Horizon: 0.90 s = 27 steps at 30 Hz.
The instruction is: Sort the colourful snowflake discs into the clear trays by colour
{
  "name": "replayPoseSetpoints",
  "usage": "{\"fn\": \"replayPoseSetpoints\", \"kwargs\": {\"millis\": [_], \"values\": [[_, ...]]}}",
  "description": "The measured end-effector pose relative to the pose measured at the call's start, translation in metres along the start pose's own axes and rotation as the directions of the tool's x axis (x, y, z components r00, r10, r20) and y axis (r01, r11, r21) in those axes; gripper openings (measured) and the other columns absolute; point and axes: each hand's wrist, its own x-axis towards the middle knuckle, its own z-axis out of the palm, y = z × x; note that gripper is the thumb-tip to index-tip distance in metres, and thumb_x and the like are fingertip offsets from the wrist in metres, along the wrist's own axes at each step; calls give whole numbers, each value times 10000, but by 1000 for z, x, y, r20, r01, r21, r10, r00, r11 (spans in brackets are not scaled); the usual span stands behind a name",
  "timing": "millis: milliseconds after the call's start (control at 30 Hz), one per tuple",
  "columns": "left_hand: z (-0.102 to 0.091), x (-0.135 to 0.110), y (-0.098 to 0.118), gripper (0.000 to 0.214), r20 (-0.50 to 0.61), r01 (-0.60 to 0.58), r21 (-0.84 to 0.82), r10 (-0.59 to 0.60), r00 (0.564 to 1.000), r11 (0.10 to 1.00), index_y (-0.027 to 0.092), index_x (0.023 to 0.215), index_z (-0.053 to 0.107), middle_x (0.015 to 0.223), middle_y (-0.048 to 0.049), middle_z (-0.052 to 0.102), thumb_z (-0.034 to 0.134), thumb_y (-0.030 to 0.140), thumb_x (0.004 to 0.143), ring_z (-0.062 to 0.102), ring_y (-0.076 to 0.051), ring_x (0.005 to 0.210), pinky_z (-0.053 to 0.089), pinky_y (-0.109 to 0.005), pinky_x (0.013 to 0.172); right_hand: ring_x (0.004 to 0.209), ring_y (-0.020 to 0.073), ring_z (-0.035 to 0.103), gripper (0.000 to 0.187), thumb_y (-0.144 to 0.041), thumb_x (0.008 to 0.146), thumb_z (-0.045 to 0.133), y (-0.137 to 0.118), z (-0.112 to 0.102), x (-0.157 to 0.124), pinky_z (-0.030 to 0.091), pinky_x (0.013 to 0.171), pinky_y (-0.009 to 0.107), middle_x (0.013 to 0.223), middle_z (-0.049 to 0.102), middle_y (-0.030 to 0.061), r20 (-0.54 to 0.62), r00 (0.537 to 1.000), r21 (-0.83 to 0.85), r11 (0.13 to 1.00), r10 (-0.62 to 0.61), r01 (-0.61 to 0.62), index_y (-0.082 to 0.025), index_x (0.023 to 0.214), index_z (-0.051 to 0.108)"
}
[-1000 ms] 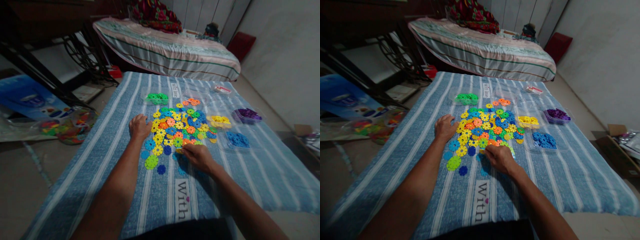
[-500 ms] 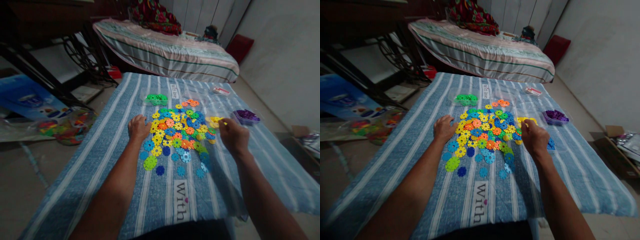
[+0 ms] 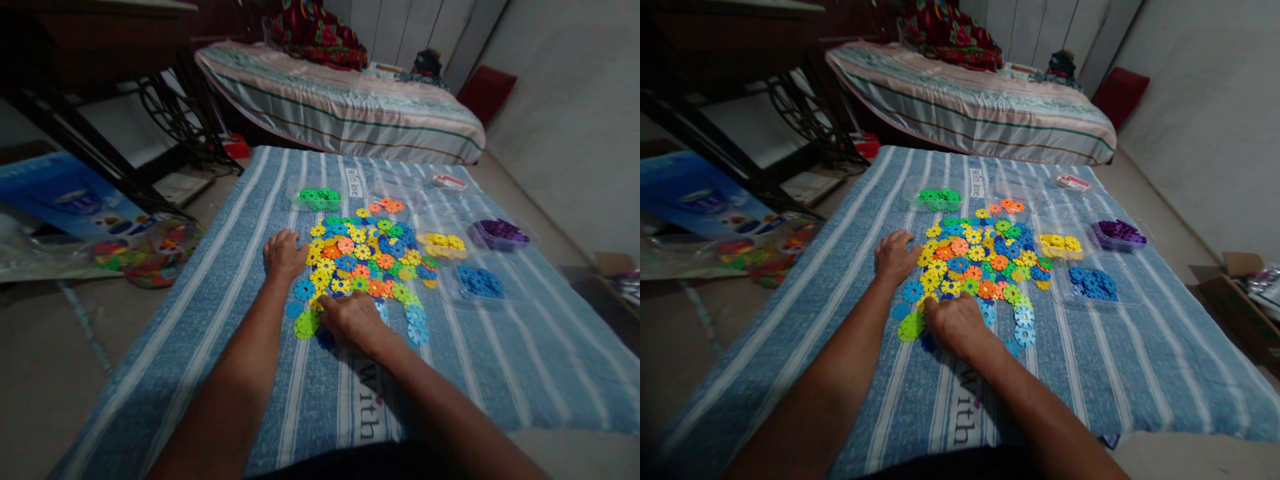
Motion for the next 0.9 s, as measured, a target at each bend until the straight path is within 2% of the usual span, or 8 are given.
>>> {"fn": "replayPoseSetpoints", "kwargs": {"millis": [133,267,400,600,733,833,900], "values": [[-1,-1,1,334,7,7,2,-7,1000,1000,222,1143,680,1371,-102,584,556,322,849,491,-282,1292,355,-445,1115,693,214,699,233,-252,1001,393,-6,2,13,468,690,317,795,742,96,89,994,-54,997,57,-52,-179,1135,569],[-2,-1,2,332,11,12,2,-12,1000,1000,213,1137,683,1380,-109,578,552,318,850,486,-289,1301,353,-455,1119,697,233,707,258,-257,1009,373,-5,10,19,479,667,323,797,741,128,71,996,-75,996,51,-45,-148,1166,546],[-2,-1,2,328,13,11,11,-11,1000,1000,207,1136,680,1380,-106,582,556,312,851,485,-277,1308,352,-438,1124,660,227,697,243,-236,998,355,-5,12,18,440,622,310,789,742,103,38,998,-64,997,39,-37,-148,1103,556],[-1,0,1,322,11,11,19,-11,1000,1000,229,1134,676,1383,-90,581,559,329,851,492,-270,1301,356,-428,1121,593,157,617,148,-189,946,434,2,17,6,334,611,269,723,719,54,-120,993,-10,1000,21,-22,-173,928,580],[-1,1,0,335,12,9,16,-9,1000,1000,213,1138,677,1385,-108,575,545,336,855,486,-279,1309,353,-433,1122,524,130,529,180,-185,922,440,10,21,-9,260,571,264,622,663,17,-215,976,9,1000,29,-28,-183,832,596],[-1,2,0,342,18,6,16,-7,1000,1000,204,1136,679,1383,-115,577,544,341,853,489,-288,1306,359,-444,1115,495,125,474,233,-205,917,424,26,20,-21,228,550,264,559,613,3,-296,953,5,998,59,-60,-196,784,616],[-1,2,0,346,15,3,18,-3,1000,1000,200,1136,679,1382,-116,579,548,342,849,495,-290,1298,363,-446,1111,505,128,467,270,-228,919,417,45,14,-29,215,545,264,554,598,12,-363,926,-6,993,106,-117,-200,757,630]]}}
